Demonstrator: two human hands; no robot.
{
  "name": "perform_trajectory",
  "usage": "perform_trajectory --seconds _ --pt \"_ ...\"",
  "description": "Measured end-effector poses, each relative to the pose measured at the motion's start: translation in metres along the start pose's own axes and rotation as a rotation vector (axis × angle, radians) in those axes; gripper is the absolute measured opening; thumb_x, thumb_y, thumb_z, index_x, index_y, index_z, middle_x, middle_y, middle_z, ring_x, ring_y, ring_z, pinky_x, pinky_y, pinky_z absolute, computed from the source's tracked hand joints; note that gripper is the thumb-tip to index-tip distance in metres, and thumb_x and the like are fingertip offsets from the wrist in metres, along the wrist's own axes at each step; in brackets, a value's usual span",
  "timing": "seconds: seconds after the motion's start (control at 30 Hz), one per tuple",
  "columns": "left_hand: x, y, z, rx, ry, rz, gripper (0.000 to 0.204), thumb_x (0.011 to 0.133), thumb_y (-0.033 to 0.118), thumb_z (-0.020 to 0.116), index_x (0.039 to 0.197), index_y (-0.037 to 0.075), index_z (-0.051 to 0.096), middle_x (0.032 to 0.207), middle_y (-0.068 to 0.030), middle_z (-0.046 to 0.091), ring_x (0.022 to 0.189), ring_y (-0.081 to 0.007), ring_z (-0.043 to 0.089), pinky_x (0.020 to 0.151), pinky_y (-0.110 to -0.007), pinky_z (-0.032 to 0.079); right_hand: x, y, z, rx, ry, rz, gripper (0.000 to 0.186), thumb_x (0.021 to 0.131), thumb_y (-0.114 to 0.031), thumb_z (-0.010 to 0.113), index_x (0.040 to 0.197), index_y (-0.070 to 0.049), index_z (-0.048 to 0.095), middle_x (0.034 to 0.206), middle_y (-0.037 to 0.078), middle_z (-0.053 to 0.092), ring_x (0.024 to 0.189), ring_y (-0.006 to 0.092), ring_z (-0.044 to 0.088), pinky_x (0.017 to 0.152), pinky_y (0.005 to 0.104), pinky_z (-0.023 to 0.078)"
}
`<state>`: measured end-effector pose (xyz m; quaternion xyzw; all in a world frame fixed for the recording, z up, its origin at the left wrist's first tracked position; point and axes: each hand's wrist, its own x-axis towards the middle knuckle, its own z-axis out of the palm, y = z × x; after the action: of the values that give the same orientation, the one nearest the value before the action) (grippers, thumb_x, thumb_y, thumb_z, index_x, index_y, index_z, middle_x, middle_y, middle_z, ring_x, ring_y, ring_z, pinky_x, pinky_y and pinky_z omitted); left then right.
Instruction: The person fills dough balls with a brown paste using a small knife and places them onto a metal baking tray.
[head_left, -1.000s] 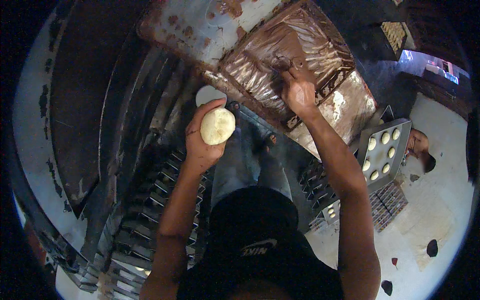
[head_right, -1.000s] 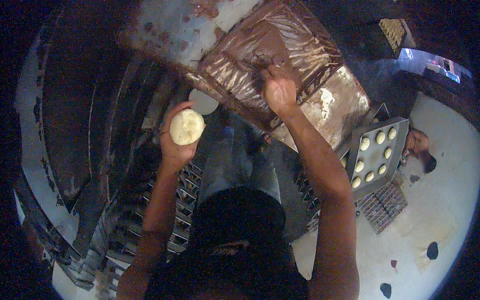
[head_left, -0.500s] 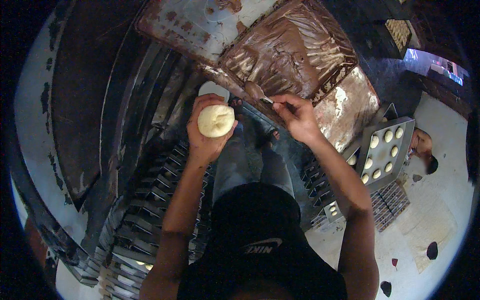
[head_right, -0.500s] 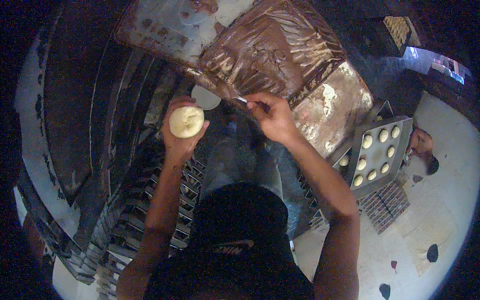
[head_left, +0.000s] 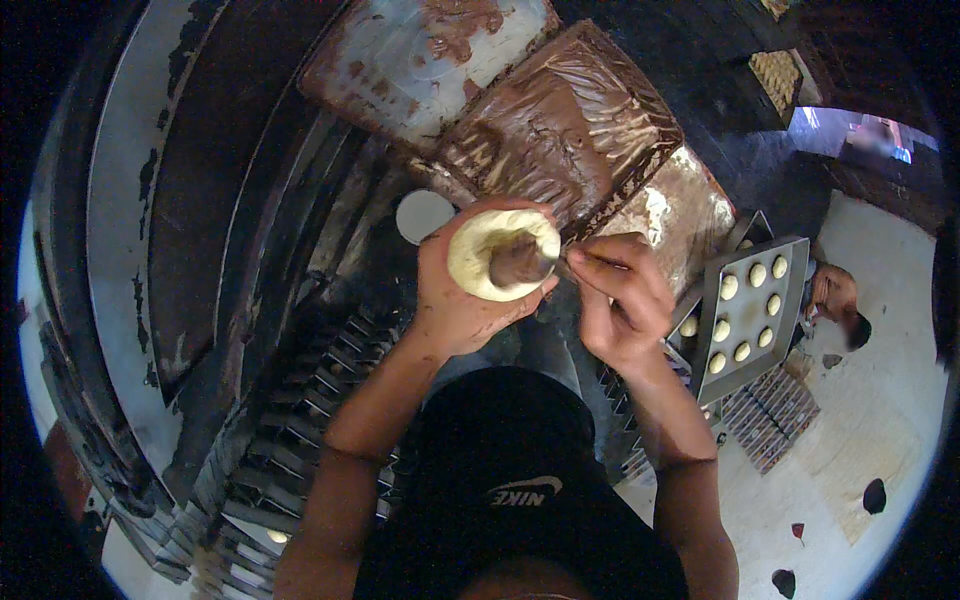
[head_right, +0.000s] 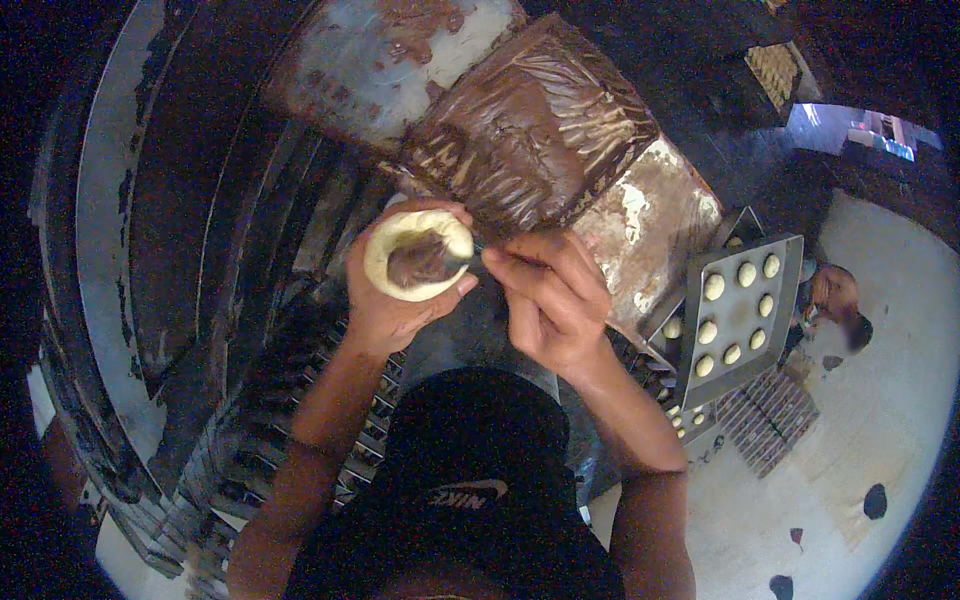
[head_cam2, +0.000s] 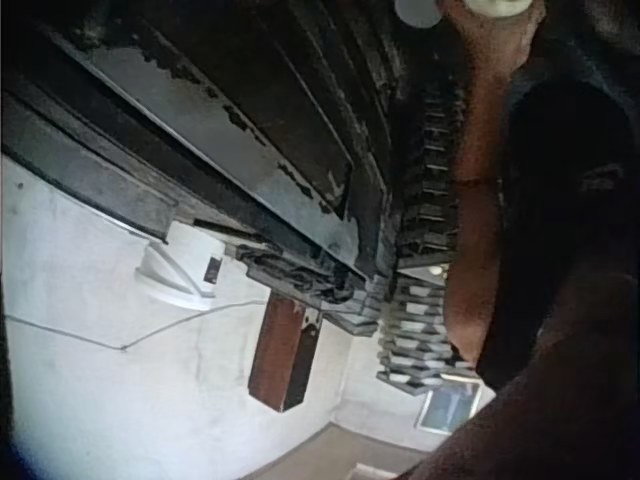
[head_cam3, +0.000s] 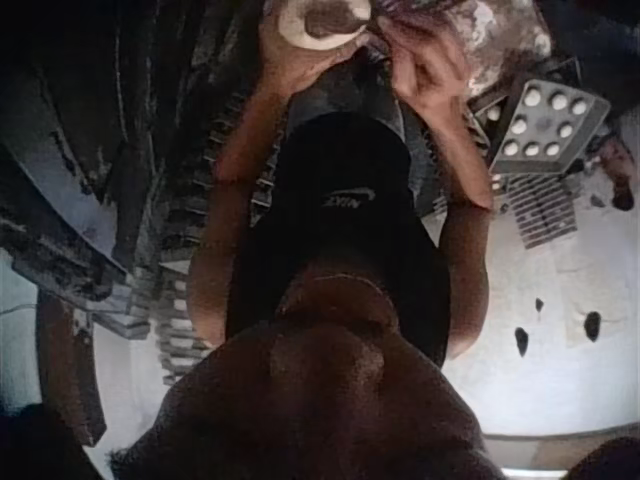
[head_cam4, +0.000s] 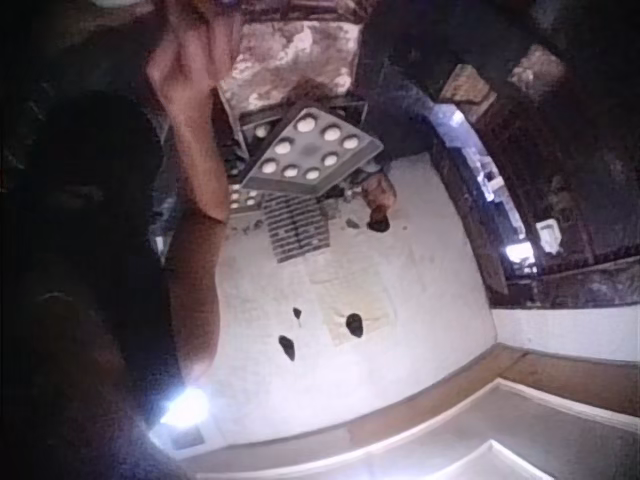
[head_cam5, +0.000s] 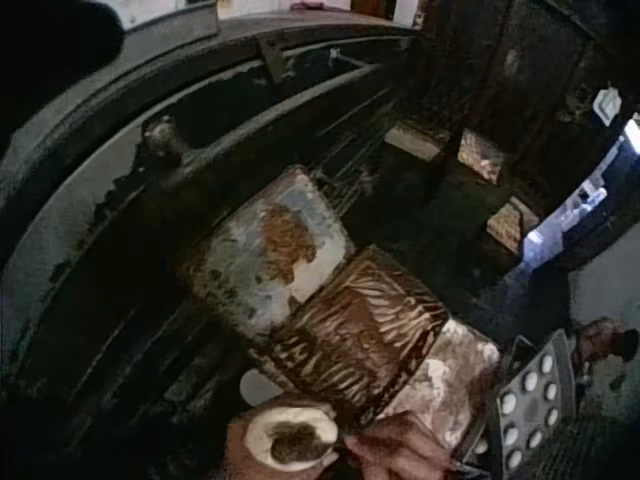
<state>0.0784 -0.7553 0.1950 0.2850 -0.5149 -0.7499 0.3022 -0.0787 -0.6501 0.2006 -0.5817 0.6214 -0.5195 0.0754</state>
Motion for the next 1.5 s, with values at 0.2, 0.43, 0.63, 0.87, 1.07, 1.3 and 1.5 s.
perform_trajectory --seconds 0.2,0.43,0.63,0.87,1.07,1.3,1.5 --pt "0.001 -0.027 -0.032 0.198 0.096 0.065 0.053 0.068 -0.007 0.088 0.117 0.001 0.066 0.119 -0.0100 0.069 0.110 -0.0192 0.067 0.098 -0.034 0.054 -0.119 0.101 -0.001 -0.346 0.067 0.199 0.019 0.080 0.009 0.070 0.097 0.000 0.068 0.097 0.016 0.067 0.090 0.0329 0.065 0.080 0.0405 0.052" --pt "-0.003 -0.036 -0.014 0.388 -0.104 0.209 0.058 0.062 0.004 0.097 0.113 0.004 0.068 0.115 -0.0129 0.068 0.107 -0.0239 0.066 0.093 -0.038 0.055 -0.176 0.130 0.019 -0.142 0.342 0.758 0.014 0.090 -0.003 0.072 0.103 0.001 0.068 0.110 0.015 0.071 0.110 0.0273 0.064 0.099 0.0428 0.049" --pt "-0.033 -0.032 0.088 0.497 -0.287 0.259 0.040 0.068 0.004 0.088 0.105 0.006 0.074 0.109 -0.0107 0.073 0.105 -0.0257 0.070 0.093 -0.037 0.055 -0.132 0.005 -0.049 1.471 0.469 0.841 0.013 0.097 -0.010 0.072 0.108 -0.003 0.071 0.111 0.011 0.073 0.099 0.0148 0.067 0.088 0.0278 0.052" --pt "-0.079 -0.041 0.228 0.748 -0.320 0.344 0.045 0.074 0.006 0.078 0.119 0.007 0.071 0.138 -0.0149 0.060 0.114 -0.0284 0.067 0.098 -0.039 0.055 -0.165 -0.080 -0.188 -0.255 0.131 0.396 0.042 0.079 -0.019 0.083 0.118 -0.008 0.072 0.110 0.010 0.062 0.108 0.0336 0.057 0.103 0.0497 0.041" --pt "-0.140 -0.065 0.323 0.766 -0.523 0.413 0.065 0.070 0.013 0.085 0.134 0.014 0.069 0.153 -0.0167 0.041 0.113 -0.0273 0.065 0.093 -0.038 0.055 -0.252 -0.082 -0.261 0.134 0.695 0.571 0.040 0.080 -0.010 0.084 0.116 -0.005 0.070 0.125 0.010 0.055 0.117 0.0279 0.055 0.100 0.0399 0.046" --pt "-0.177 -0.060 0.366 0.712 -0.765 0.328 0.060 0.072 0.007 0.085 0.130 0.008 0.070 0.149 -0.0169 0.043 0.110 -0.0251 0.067 0.092 -0.035 0.055 -0.292 -0.124 -0.295 0.019 0.703 0.594 0.020 0.081 -0.007 0.082 0.099 -0.005 0.074 0.126 0.012 0.059 0.116 0.0254 0.058 0.096 0.0377 0.049" --pt "-0.197 -0.035 0.352 0.640 -0.846 0.492 0.053 0.068 0.014 0.088 0.117 0.004 0.072 0.148 -0.0191 0.048 0.107 -0.0258 0.069 0.092 -0.037 0.055 -0.296 -0.184 -0.279 0.314 1.044 0.524 0.018 0.082 -0.009 0.083 0.098 -0.005 0.074 0.124 0.016 0.059 0.115 0.0295 0.059 0.098 0.0435 0.050"
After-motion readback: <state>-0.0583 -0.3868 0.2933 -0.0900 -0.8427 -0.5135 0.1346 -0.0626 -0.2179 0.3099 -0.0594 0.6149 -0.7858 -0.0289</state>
